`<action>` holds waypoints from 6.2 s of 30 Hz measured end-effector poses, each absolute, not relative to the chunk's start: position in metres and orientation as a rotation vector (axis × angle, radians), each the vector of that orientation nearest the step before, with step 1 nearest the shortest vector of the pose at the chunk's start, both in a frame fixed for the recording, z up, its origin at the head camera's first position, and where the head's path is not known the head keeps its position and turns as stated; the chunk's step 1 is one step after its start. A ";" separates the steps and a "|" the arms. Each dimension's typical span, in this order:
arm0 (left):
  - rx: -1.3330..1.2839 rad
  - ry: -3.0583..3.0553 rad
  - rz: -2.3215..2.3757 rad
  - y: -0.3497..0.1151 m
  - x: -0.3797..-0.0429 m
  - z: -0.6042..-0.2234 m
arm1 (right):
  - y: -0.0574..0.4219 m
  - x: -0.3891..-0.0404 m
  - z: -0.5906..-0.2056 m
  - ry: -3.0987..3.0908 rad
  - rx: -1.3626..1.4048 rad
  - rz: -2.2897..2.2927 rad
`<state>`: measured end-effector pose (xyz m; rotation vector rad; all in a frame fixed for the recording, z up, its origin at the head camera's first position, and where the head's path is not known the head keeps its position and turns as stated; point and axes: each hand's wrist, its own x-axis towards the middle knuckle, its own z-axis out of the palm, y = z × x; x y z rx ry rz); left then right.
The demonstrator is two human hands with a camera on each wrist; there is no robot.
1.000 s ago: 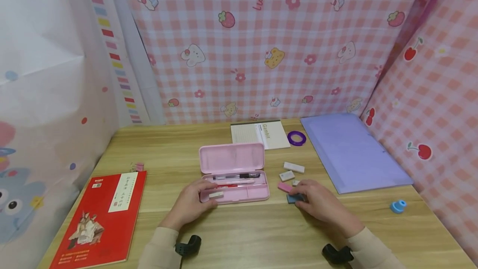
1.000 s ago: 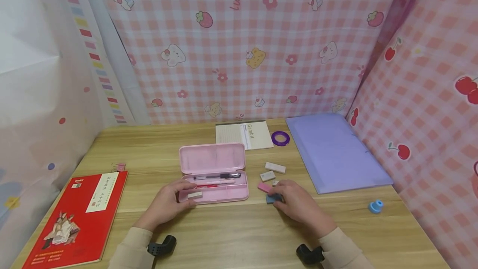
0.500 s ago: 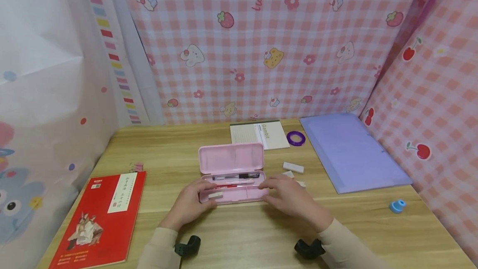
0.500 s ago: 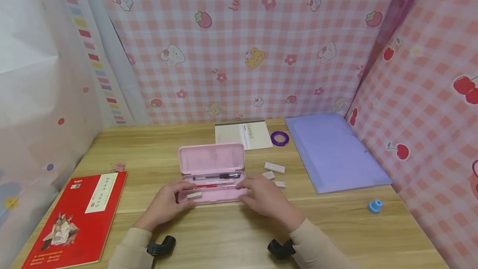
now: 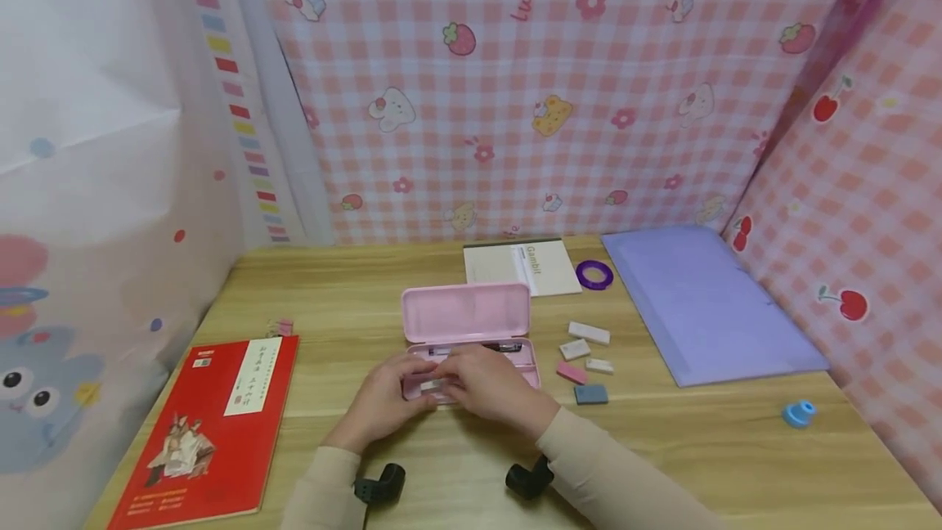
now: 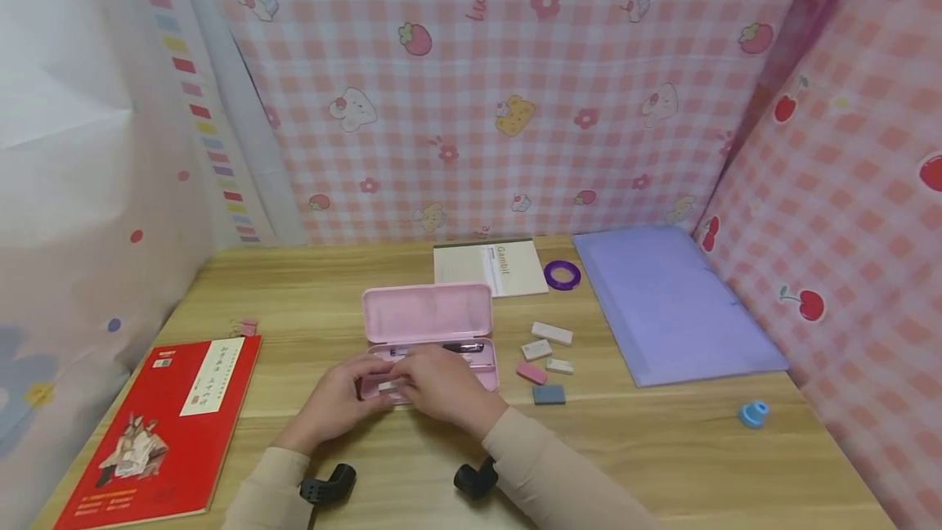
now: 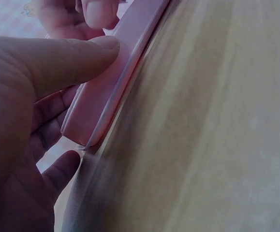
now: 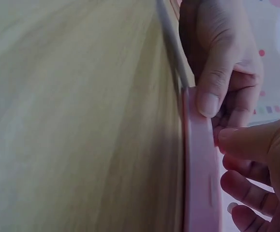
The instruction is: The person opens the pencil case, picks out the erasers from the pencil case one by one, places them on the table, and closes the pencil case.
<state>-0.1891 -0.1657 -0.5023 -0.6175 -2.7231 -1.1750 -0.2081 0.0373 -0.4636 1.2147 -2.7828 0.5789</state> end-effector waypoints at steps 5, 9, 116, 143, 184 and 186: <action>-0.594 -2.734 -1.214 -0.165 -0.189 -0.503 | 0.032 -0.211 -0.468 -2.780 1.212 0.553; -0.597 -2.737 -1.213 -0.166 -0.188 -0.502 | 0.031 -0.214 -0.471 -2.772 1.223 0.564; -0.467 -2.876 -1.061 -0.198 -0.220 -0.429 | 0.177 -0.263 -0.432 -2.947 0.718 1.399; -0.498 -2.932 -1.147 -0.187 -0.206 -0.439 | 0.162 -0.242 -0.436 -2.900 0.758 1.433; -0.605 -3.007 -0.623 -0.154 -0.175 -0.478 | 0.128 -0.200 -0.470 -2.864 0.947 0.555; -0.578 -3.026 -0.624 -0.151 -0.173 -0.478 | 0.129 -0.199 -0.470 -2.865 0.940 0.552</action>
